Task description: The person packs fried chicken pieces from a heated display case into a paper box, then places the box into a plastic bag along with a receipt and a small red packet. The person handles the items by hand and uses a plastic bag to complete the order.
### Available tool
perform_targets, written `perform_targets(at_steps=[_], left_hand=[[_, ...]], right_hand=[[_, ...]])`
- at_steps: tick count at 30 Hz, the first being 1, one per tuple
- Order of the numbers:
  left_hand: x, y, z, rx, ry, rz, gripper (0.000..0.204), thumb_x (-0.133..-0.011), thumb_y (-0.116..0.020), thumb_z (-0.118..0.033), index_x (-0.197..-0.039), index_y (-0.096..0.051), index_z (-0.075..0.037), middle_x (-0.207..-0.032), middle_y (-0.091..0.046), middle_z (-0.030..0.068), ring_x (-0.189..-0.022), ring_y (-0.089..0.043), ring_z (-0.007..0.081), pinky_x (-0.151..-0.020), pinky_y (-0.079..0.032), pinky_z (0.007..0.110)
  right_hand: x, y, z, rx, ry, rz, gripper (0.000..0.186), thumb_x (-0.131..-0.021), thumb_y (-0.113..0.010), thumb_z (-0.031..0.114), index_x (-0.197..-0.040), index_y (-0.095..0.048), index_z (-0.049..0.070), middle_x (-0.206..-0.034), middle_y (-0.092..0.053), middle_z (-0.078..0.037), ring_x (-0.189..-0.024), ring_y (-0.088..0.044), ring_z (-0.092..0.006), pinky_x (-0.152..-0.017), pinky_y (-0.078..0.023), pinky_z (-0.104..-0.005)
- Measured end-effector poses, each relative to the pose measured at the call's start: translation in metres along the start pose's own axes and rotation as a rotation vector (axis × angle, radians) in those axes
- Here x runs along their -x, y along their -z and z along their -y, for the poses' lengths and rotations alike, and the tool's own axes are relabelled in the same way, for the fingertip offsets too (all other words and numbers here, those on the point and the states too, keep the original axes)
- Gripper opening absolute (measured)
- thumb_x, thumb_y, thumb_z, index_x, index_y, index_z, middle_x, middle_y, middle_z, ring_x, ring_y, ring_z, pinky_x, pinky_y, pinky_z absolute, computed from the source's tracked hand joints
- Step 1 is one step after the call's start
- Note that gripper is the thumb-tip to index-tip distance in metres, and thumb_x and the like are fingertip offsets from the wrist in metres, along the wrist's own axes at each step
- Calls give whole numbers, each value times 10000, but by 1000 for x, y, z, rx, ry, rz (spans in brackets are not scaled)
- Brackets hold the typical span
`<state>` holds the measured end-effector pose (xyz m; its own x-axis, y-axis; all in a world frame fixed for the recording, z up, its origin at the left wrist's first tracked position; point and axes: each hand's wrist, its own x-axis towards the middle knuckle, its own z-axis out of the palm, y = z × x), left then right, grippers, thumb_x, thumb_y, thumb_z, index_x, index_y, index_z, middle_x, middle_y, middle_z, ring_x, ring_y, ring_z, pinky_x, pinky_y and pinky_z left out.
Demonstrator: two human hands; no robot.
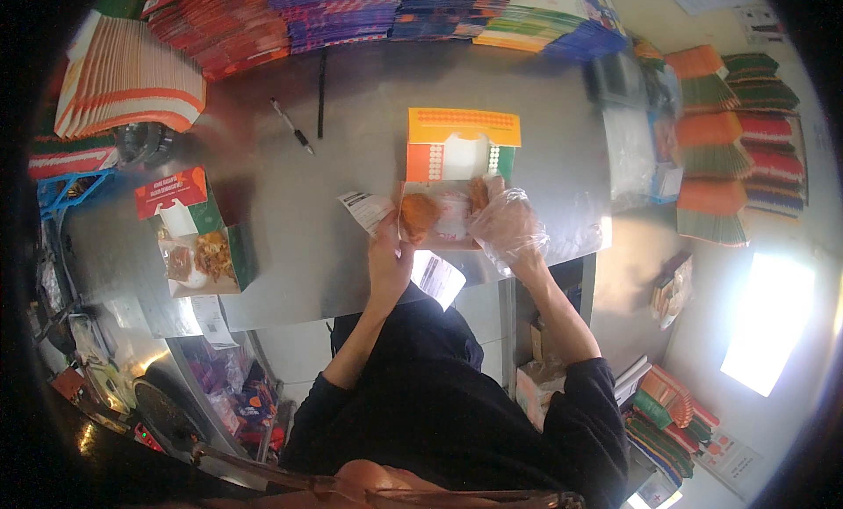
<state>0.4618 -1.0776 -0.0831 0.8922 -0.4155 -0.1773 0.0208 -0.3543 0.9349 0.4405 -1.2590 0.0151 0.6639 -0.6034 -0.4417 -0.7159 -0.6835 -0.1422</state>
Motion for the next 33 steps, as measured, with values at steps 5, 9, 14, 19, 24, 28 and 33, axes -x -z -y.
perform_targets(at_steps=[5,9,14,19,24,28,33], left_hand=[[4,-8,14,74,38,16,484,-828,-557,-32,-1293,-422,-24,-1207,-523,226,-1075,-530,418,-886,-453,455],[-4,-6,17,65,-149,13,483,-837,-575,-63,-1293,-423,-19,-1179,-529,253,-1058,-529,429,-889,-447,459],[-18,36,-34,-152,-77,311,513,-829,-664,-202,-1253,-467,9,-1141,-573,254,-1073,-539,405,-909,-438,435],[12,73,-106,-187,-420,105,632,-721,-778,-299,-1187,-494,20,-1117,-575,202,-1014,-546,381,-881,-440,436],[4,69,-108,-259,-536,-23,663,-660,-791,-216,-1213,-492,-6,-1139,-559,213,-1050,-513,409,-904,-397,471],[-17,91,-98,-279,-576,-258,604,-715,-708,-90,-1267,-473,-18,-1182,-558,209,-1108,-511,400,-940,-388,459],[-42,157,-101,-403,-463,-296,502,-827,-634,-157,-1287,-481,-25,-1198,-566,224,-1108,-542,388,-928,-418,457]], right_hand=[[5,-4,2,104,96,-72,468,-779,-608,214,-1221,-516,91,-940,-650,-216,-879,-640,-378,-781,-518,-440],[3,-16,-7,-67,245,-280,345,-806,-570,141,-1146,-584,85,-969,-653,-166,-868,-633,-356,-766,-511,-437],[4,-16,-15,-32,333,-444,306,-825,-534,68,-1122,-605,85,-1008,-643,-157,-877,-612,-358,-772,-504,-430],[32,9,24,-1024,290,-525,463,-921,-518,232,-1372,-431,167,-1346,-453,-164,-1188,-492,-295,-948,-419,-385],[42,11,82,-1918,260,-168,745,-912,-519,435,-1504,-130,202,-1555,-121,-107,-1406,-178,-214,-1112,-197,-387],[40,-13,124,-1957,317,-239,760,-918,-546,336,-1497,-112,104,-1539,-172,-116,-1384,-237,-222,-1079,-294,-348],[71,-24,217,-1553,601,-540,625,-898,-560,166,-1433,-251,73,-1443,-321,-128,-1283,-381,-232,-1023,-365,-330]])
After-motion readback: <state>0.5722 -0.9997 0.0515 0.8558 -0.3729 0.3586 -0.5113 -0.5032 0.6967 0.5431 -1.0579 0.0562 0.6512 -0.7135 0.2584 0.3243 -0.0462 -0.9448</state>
